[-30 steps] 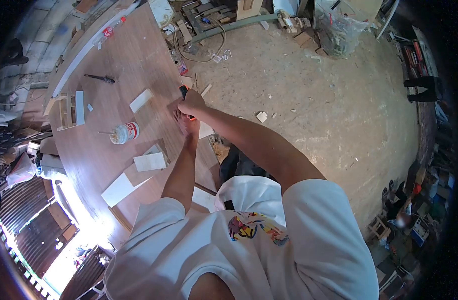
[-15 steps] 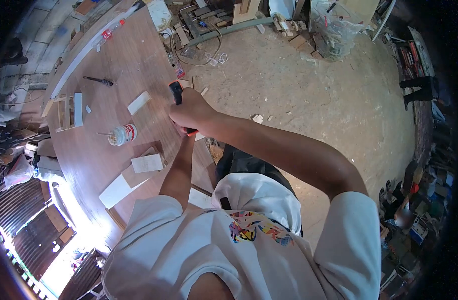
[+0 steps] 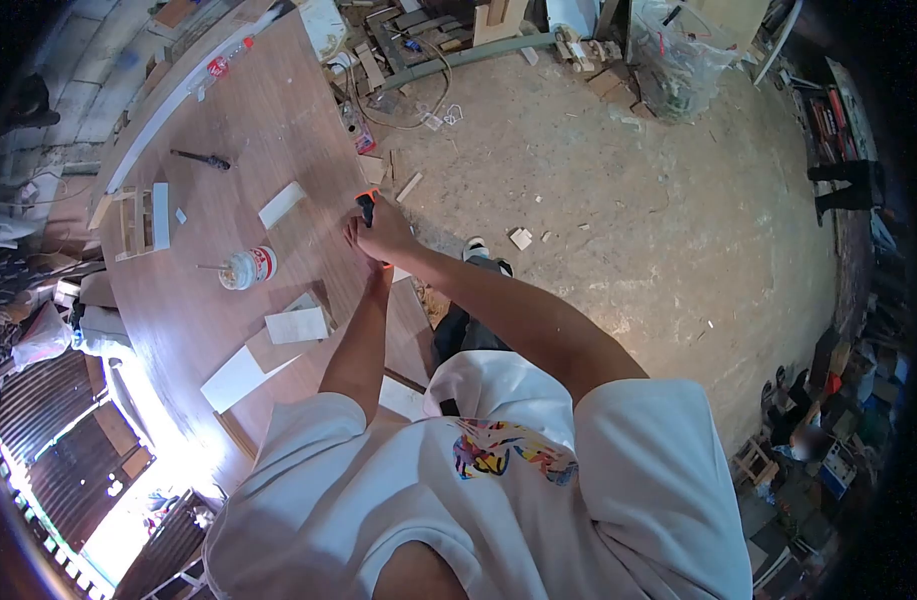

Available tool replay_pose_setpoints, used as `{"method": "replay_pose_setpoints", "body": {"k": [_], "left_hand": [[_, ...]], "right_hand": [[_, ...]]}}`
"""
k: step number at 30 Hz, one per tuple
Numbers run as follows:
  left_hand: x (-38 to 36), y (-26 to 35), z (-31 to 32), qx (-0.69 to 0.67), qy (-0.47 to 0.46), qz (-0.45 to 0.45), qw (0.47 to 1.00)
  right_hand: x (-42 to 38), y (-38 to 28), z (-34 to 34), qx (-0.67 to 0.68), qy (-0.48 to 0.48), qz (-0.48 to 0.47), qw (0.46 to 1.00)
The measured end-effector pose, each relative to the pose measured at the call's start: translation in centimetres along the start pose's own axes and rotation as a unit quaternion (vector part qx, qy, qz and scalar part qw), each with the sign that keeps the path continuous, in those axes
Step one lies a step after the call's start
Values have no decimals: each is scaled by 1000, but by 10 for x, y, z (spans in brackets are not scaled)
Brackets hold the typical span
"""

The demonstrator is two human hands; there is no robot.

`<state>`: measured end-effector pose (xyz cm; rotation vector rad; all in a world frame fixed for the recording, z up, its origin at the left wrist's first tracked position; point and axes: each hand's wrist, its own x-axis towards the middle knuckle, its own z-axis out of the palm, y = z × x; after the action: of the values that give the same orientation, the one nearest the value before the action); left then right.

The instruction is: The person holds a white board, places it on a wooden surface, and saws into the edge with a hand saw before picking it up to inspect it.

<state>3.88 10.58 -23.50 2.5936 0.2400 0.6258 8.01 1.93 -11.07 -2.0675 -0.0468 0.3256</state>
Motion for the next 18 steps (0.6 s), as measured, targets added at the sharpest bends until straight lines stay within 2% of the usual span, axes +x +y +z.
{"method": "replay_pose_setpoints", "body": {"k": [2,6,8,11,12,15,16,18], "left_hand": [[6,10,-6,6,-40,-8,999],[3,6,-1,29,30,39,998],[-3,-2,-1,5,-75,-26,997],[3,0,0,15,-103,-50,993],[4,7,-1,20,-14,0,1000],[3,8,-2,21,10,20,1000],[2,5,-2,21,10,20,1000],[4,0,-1,-40,29,48,998]], "right_hand": [[6,-5,-21,175,-116,144,967],[18,-9,-19,242,-128,163,948],[44,-15,-19,246,-190,270,911],[68,-17,-17,201,-146,273,929],[70,-18,-17,129,-142,261,946],[46,-25,-27,100,-174,252,947],[33,-4,-11,85,-92,127,984],[-4,6,-9,170,10,41,985]]}}
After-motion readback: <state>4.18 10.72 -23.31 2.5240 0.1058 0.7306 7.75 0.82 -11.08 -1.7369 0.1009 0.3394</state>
